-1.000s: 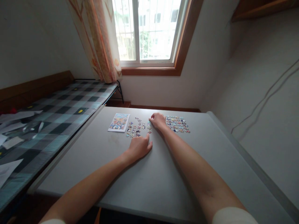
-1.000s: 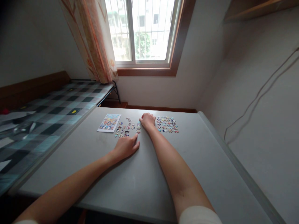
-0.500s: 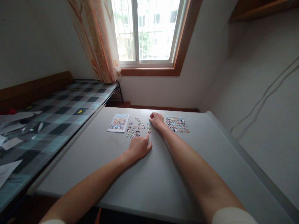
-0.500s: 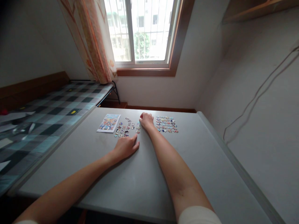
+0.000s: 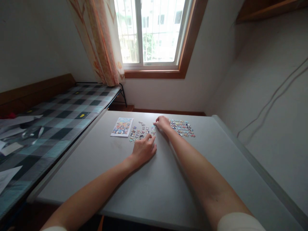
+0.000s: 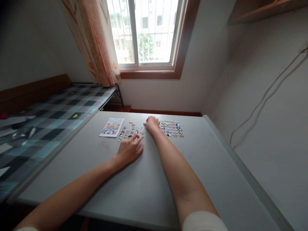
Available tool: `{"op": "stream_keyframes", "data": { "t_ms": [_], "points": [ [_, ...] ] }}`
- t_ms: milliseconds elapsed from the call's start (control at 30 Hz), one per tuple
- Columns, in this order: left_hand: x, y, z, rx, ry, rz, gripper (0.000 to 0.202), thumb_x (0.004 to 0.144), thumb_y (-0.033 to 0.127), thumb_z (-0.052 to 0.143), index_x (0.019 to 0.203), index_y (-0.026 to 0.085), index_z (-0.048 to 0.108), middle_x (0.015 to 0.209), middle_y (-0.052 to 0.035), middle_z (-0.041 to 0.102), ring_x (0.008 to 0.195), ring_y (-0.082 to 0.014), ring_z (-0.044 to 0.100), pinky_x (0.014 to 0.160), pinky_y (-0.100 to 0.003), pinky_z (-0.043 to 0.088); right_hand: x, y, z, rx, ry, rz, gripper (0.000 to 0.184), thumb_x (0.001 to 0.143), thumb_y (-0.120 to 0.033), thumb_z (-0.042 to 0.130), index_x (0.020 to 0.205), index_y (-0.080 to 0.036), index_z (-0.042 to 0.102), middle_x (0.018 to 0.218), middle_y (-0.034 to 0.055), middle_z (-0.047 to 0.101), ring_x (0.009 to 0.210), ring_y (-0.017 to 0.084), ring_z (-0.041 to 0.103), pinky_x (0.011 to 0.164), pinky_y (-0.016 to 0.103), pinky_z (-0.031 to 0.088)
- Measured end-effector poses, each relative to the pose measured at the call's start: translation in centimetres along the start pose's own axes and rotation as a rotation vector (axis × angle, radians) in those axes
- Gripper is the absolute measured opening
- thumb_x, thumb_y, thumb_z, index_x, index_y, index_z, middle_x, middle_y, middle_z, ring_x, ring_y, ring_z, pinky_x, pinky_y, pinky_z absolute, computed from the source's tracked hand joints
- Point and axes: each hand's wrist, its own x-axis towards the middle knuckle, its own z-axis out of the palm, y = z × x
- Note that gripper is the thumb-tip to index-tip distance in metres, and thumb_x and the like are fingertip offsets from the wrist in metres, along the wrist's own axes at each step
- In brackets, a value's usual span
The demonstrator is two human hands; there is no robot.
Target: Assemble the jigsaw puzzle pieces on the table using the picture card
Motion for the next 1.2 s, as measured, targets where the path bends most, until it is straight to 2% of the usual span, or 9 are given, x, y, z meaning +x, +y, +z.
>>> {"op": "stream_keyframes", "data": {
  "t_ms": [167,500,667,833,1000,1100,1200],
  "points": [
    [-0.2,0.0,0.2,0.026,-0.001,0.047,0.043,0.087,0.039,0.040,0.127,0.022,0.048,0.137,-0.0063,0.043,0.086,-0.0186,0.063,0.066,-0.029,0.047,0.3,0.0,-0.1,-0.009,-0.006,0.018,0.018,0.070,-0.032,0.071,0.084,-0.021,0.071,0.102,0.0092,0.066,0.102,0.026,0.055,0.085,0.038,0.040],
    [-0.1,-0.1,0.2,-0.060,-0.046,0.027,0.044,0.089,0.039,0.039,0.129,0.024,0.048,0.134,-0.0069,0.048,0.092,-0.0192,0.062,0.075,-0.029,0.047,0.2,0.3,0.0,0.051,-0.010,-0.016,0.020,0.067,-0.030,0.071,0.084,-0.020,0.070,0.094,0.0080,0.069,0.094,0.023,0.059,0.080,0.032,0.043],
    [0.0,-0.1,0.1,-0.095,-0.072,0.005,0.044,0.088,0.039,0.039,0.129,0.025,0.047,0.138,-0.0055,0.045,0.095,-0.0202,0.062,0.079,-0.030,0.047,0.2,0.5,0.4,0.155,0.037,-0.074,0.014,0.068,-0.021,0.068,0.081,-0.018,0.066,0.087,0.0055,0.069,0.085,0.018,0.061,0.076,0.027,0.044],
    [0.0,-0.3,0.3,-0.087,-0.047,0.023,0.043,0.088,0.039,0.039,0.129,0.026,0.047,0.138,-0.0049,0.044,0.097,-0.0202,0.061,0.081,-0.030,0.047,-0.2,0.5,0.0,0.387,0.107,-0.142,0.017,0.072,-0.016,0.061,0.088,-0.016,0.065,0.083,0.0050,0.069,0.077,0.014,0.062,0.074,0.025,0.046],
    [0.1,-0.3,0.4,-0.092,-0.049,0.019,0.040,0.087,0.039,0.042,0.124,0.026,0.050,0.138,-0.0062,0.043,0.093,-0.0198,0.062,0.077,-0.031,0.047,-2.0,1.3,-1.2,0.689,0.097,-0.214,0.016,0.070,-0.020,0.059,0.080,-0.012,0.068,0.079,0.0077,0.069,0.072,0.016,0.062,0.071,0.028,0.049],
    [0.2,-0.3,0.2,-0.128,-0.022,-0.014,0.037,0.087,0.038,0.043,0.119,0.026,0.054,0.127,-0.0061,0.052,0.085,-0.0180,0.063,0.073,-0.030,0.047,-4.1,2.5,-1.7,0.848,0.058,-0.192,0.020,0.068,-0.026,0.061,0.081,-0.012,0.068,0.080,0.0073,0.068,0.069,0.015,0.061,0.068,0.029,0.049],
    [0.3,-0.5,0.2,-0.282,0.033,-0.071,0.032,0.087,0.035,0.044,0.113,0.026,0.059,0.104,-0.0021,0.063,0.082,-0.0160,0.062,0.074,-0.027,0.046,-6.5,3.7,-1.9,0.982,-0.021,-0.157,0.022,0.066,-0.029,0.064,0.081,-0.014,0.066,0.078,0.0046,0.067,0.071,0.015,0.061,0.065,0.027,0.049]
  ]
}}
